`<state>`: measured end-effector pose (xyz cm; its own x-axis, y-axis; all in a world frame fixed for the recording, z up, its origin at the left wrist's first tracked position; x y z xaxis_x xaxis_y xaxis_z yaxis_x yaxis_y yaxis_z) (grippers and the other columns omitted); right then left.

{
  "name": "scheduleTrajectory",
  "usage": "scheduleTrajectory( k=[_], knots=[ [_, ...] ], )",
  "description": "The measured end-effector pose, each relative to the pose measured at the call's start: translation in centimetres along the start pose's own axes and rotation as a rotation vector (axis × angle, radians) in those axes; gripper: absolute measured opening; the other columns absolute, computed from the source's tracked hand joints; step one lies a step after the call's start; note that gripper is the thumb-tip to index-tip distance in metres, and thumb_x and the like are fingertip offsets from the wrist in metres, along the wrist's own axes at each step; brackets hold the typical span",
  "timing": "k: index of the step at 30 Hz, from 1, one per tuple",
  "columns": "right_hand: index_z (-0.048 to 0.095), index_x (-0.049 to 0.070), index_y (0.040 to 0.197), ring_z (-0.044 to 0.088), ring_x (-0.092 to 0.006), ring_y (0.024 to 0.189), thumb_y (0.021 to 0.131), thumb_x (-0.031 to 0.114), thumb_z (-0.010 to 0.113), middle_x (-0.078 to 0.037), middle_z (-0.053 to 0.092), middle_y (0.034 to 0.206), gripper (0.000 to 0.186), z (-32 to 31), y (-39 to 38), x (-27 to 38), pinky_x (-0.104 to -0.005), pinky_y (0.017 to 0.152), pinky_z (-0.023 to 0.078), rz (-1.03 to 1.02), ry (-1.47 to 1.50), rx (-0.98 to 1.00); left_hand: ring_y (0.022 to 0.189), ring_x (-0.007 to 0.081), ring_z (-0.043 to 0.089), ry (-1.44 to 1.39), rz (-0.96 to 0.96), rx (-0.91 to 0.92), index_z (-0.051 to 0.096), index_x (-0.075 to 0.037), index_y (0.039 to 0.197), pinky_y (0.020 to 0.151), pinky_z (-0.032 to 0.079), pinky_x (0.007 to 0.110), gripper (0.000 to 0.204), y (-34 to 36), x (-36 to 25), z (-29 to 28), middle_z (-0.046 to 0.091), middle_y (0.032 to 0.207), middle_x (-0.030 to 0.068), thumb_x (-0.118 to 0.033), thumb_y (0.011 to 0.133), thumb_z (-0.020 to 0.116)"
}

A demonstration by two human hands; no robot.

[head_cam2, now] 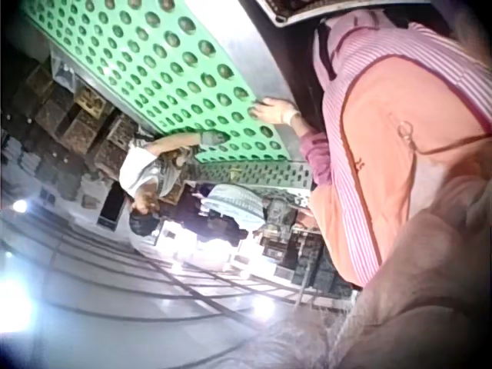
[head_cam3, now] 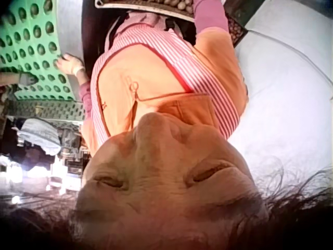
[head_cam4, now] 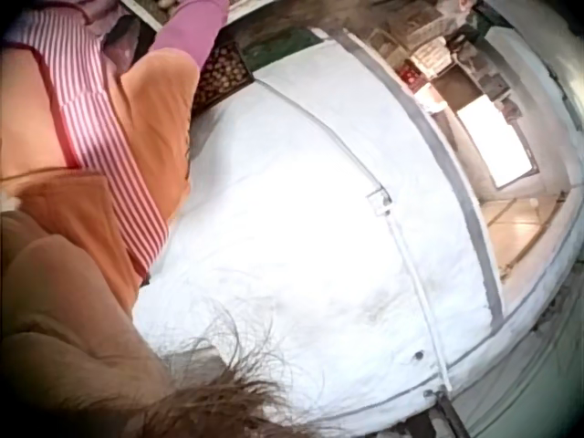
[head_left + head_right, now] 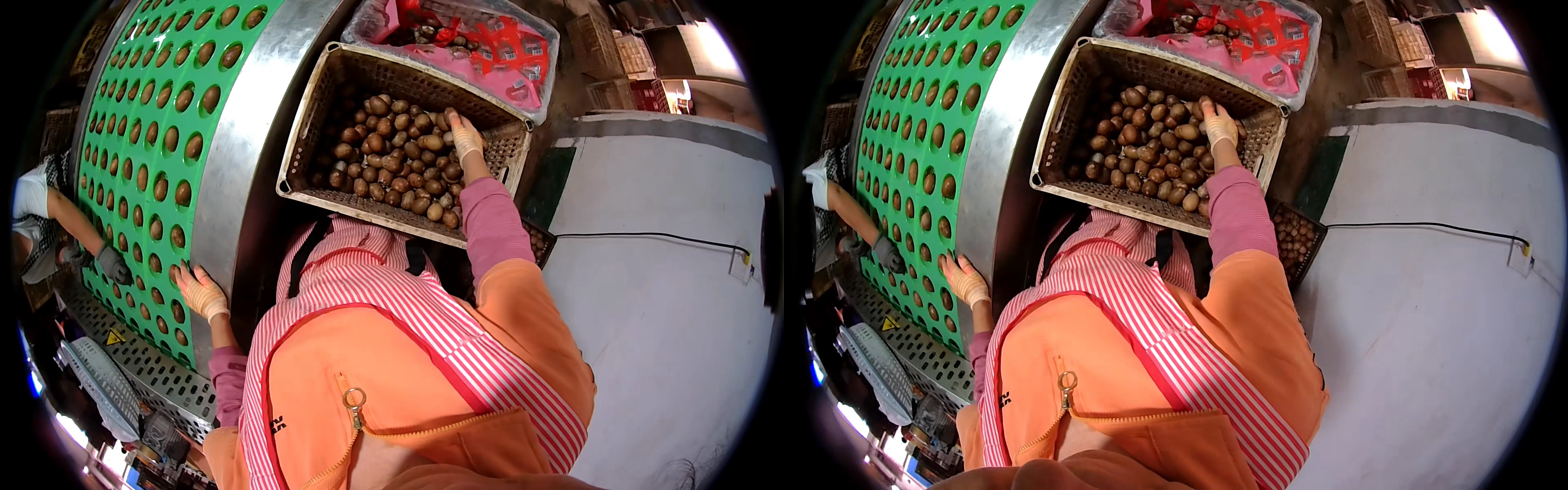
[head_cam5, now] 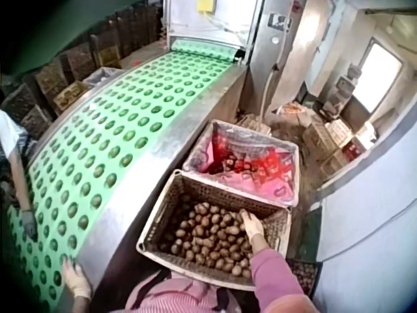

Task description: The person picks up kiwis from a crate and places them into empty slots on a conveyor belt by hand.

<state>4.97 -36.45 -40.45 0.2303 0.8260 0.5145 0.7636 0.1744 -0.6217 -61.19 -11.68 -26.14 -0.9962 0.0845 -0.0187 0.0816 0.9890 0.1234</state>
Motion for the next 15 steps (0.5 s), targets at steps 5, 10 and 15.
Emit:
scheduleTrajectory(
  k=[5, 10, 15],
  knots=[
    [0.044, 0.016, 0.146, 0.039, -0.0358, 0.138, 0.090, 0.056, 0.056, -0.016, 0.042, 0.151, 0.071, 3.9, -3.1, 3.0, -0.0445, 0.113, 0.033, -0.045, 0.054, 0.183, 0.135, 0.0356, 0.041, -0.040, 0.023, -0.023, 0.047, -0.009, 0.142, 0.109, 0.035, 0.049, 0.052, -0.1, -0.1, -0.2, 0.043, 0.148, 0.0155, -0.040, 0.100, 0.044],
    [0.031, 0.021, 0.153, 0.031, -0.0394, 0.141, 0.086, 0.052, 0.059, -0.016, 0.035, 0.155, 0.079, 7.4, -6.1, 4.7, -0.0487, 0.112, 0.034, -0.117, -0.402, 0.047, 0.128, 0.0481, 0.042, -0.157, 0.172, -0.130, 0.048, 0.007, 0.136, 0.108, 0.035, 0.053, 0.065, 2.0, -3.4, -0.3, 0.043, 0.139, 0.0339, -0.044, 0.095, 0.053],
    [0.029, 0.018, 0.154, 0.024, -0.0369, 0.145, 0.086, 0.046, 0.061, -0.013, 0.031, 0.157, 0.080, 9.9, -7.0, 5.6, -0.0466, 0.116, 0.030, -0.233, -0.371, 0.168, 0.130, 0.0429, 0.044, -0.865, 0.617, -0.051, 0.047, 0.005, 0.137, 0.110, 0.036, 0.047, 0.053, 5.1, -25.1, -3.3, 0.049, 0.136, 0.0289, -0.025, 0.094, 0.060]
  ],
)
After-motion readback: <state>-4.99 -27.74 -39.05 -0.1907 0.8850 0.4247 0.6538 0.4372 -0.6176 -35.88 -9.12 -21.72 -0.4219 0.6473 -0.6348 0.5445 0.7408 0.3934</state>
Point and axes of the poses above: each hand's wrist, its own y-axis towards the middle knuckle, its own z-axis out of the palm, x = y × z, the point moved 6 cm from there along y, towards the middle knuckle
